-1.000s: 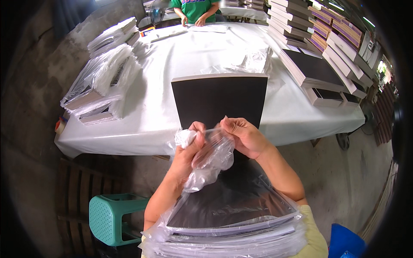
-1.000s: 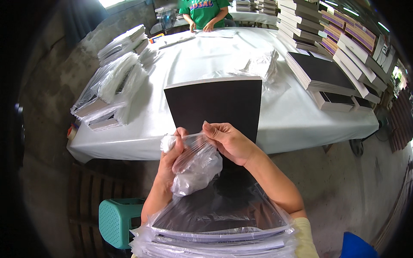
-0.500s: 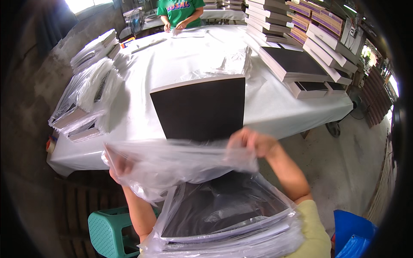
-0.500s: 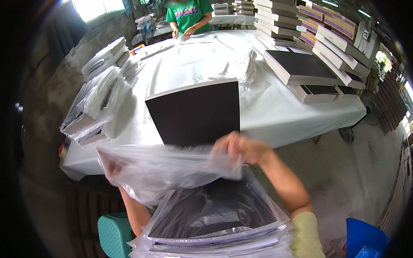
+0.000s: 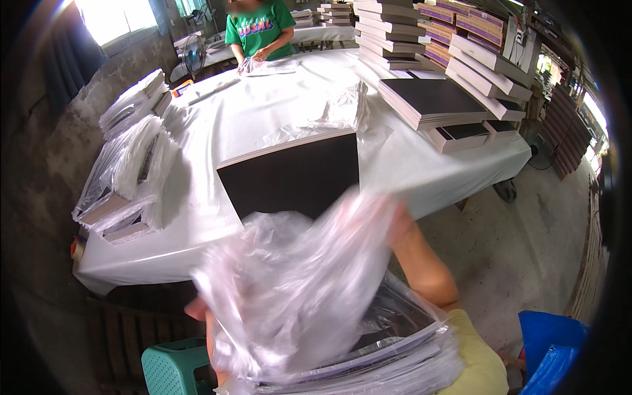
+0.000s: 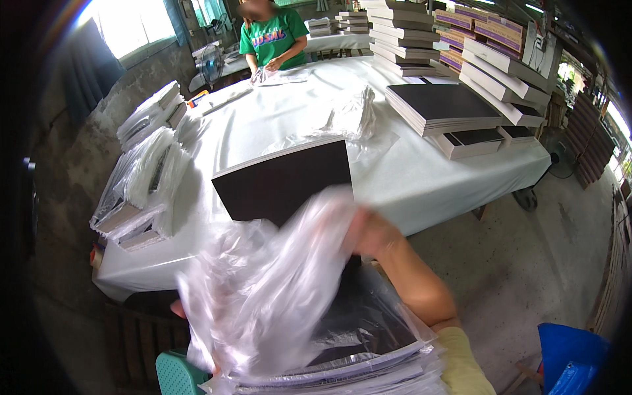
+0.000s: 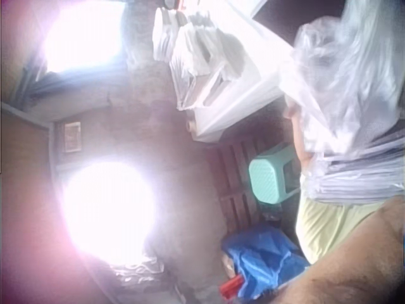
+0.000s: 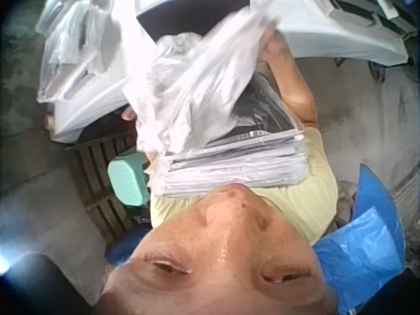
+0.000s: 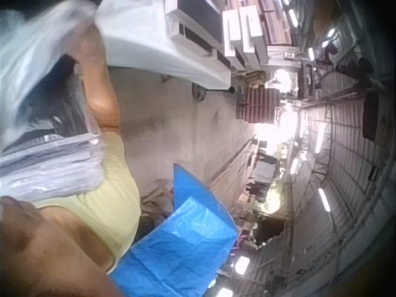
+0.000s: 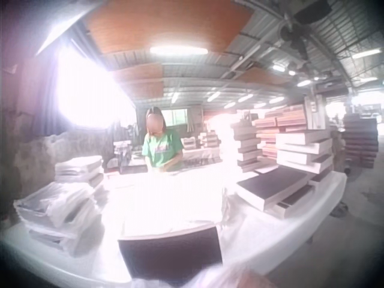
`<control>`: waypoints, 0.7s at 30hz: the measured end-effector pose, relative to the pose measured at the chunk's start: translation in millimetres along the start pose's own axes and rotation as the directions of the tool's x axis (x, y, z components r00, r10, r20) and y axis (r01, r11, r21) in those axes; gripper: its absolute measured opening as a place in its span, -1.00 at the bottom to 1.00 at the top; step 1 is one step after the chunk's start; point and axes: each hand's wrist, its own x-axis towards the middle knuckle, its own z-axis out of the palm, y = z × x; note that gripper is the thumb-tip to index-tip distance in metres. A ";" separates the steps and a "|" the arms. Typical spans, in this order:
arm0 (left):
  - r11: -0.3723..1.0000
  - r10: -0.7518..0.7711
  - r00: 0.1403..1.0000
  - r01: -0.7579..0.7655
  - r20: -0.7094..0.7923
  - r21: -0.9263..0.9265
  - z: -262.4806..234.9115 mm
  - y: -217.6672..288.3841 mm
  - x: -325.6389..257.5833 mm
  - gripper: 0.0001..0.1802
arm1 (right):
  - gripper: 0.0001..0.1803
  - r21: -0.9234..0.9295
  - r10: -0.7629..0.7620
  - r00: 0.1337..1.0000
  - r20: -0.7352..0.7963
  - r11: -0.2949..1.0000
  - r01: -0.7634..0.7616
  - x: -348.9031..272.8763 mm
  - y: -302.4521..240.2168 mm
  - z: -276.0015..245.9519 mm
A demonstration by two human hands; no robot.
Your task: The person places black rectangular folders or board components into clear plastic bags by hand, pulling the plastic over the items and stacking them.
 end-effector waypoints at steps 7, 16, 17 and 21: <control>0.993 0.119 0.992 -0.119 -0.034 0.001 -31.9 2.6 14.0 -0.32 | -0.35 0.566 -0.135 0.990 0.043 0.819 0.087 9.6 3.9 12.0; 0.491 0.130 0.990 -0.017 -0.054 0.871 5.5 55.9 35.1 -0.50 | -0.29 -0.513 -0.054 0.722 -0.690 0.740 -0.435 -11.0 -40.9 -13.3; 0.385 0.268 0.963 -0.095 -0.013 0.918 8.2 48.9 45.1 -0.50 | -0.32 -0.668 -0.183 0.690 -0.700 0.510 -0.542 -3.4 -37.8 -16.2; -0.199 0.722 0.629 -0.209 0.288 0.957 48.0 38.2 97.1 -0.37 | -0.46 -0.726 -0.669 0.657 -0.347 -0.252 -0.640 23.0 -30.1 -44.5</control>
